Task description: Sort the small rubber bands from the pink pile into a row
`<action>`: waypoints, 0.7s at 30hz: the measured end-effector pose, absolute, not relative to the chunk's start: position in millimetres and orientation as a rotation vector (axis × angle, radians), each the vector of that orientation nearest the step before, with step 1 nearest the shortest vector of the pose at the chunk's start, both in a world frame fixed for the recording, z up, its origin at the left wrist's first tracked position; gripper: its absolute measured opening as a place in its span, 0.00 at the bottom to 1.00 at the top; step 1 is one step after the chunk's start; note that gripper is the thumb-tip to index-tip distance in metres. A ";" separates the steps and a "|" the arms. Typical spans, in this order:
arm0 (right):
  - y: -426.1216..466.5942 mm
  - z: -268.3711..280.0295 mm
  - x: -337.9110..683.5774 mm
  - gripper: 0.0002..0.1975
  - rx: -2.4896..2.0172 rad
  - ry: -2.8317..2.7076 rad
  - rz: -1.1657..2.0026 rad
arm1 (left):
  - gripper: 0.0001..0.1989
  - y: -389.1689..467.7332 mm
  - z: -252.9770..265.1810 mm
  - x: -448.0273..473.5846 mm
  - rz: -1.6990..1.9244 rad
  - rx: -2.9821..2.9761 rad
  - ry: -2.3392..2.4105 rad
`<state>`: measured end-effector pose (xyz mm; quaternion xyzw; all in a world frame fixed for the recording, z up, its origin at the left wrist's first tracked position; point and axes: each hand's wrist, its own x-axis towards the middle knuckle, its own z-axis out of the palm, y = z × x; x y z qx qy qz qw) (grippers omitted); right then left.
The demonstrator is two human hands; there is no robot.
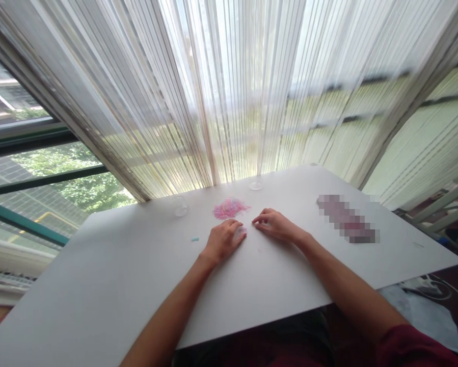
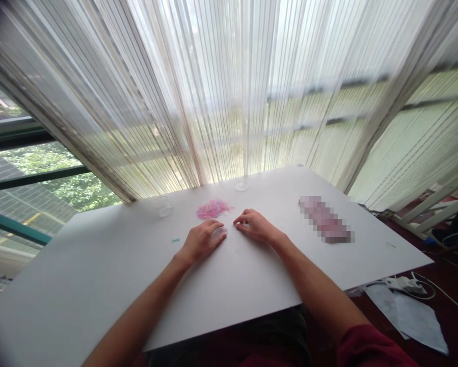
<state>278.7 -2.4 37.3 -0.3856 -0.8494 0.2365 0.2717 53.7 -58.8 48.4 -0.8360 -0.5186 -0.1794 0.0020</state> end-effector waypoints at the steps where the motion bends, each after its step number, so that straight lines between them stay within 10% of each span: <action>1: -2.5 36.8 278.0 0.10 -1.032 -2.296 0.624 | 0.11 -57.3 49.0 54.9 -0.553 -2.629 -1.628; 21: -3.3 43.1 281.7 0.10 -1.026 -2.339 0.704 | 0.11 -57.3 45.9 51.3 -0.587 -2.604 -1.610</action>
